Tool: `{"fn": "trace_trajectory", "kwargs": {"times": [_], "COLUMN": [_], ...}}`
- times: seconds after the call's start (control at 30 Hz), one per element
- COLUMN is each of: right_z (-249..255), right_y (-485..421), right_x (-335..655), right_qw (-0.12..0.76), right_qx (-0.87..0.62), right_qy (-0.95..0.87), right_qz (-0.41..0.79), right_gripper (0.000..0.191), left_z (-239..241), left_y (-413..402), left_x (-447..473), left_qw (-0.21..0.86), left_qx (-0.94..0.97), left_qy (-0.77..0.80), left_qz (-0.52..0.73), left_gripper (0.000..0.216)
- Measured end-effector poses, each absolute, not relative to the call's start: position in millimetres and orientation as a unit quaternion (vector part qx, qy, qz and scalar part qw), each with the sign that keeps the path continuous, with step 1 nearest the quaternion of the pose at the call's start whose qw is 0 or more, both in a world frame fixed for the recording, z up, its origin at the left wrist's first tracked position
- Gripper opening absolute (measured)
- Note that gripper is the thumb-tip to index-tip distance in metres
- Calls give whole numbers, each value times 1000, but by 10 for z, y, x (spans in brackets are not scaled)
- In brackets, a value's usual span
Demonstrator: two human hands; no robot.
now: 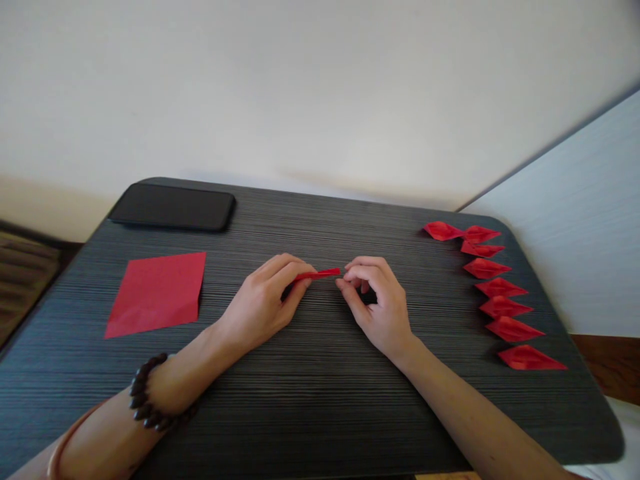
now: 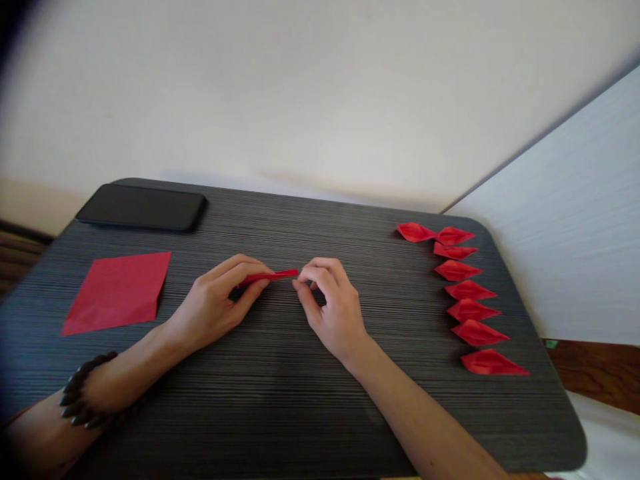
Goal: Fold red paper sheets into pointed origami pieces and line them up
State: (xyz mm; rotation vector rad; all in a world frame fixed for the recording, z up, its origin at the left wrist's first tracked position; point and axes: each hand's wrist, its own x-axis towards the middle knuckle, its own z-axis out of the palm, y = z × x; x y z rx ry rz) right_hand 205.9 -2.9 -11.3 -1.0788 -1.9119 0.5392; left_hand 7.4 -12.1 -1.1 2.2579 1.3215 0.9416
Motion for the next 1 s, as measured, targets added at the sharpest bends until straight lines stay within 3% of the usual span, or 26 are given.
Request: {"fn": "trace_trajectory", "kwargs": {"times": [0.4,1.0], "right_z": [-123,-151], "right_y": [-31,-32], "right_x": [2063,2064], "right_qw": [401,415], "right_qx": [-430,-430], "right_qy": [-774,-771], "right_qz": [234,221], "right_gripper": [12,12], "left_z": [29,-3], "left_y": [-154,-161], "left_x": [103,91], "left_qw": [261,272], "left_qx": [791,794], "left_qy": [453,438], "left_qz": [318,323], "left_gripper": [22,28]}}
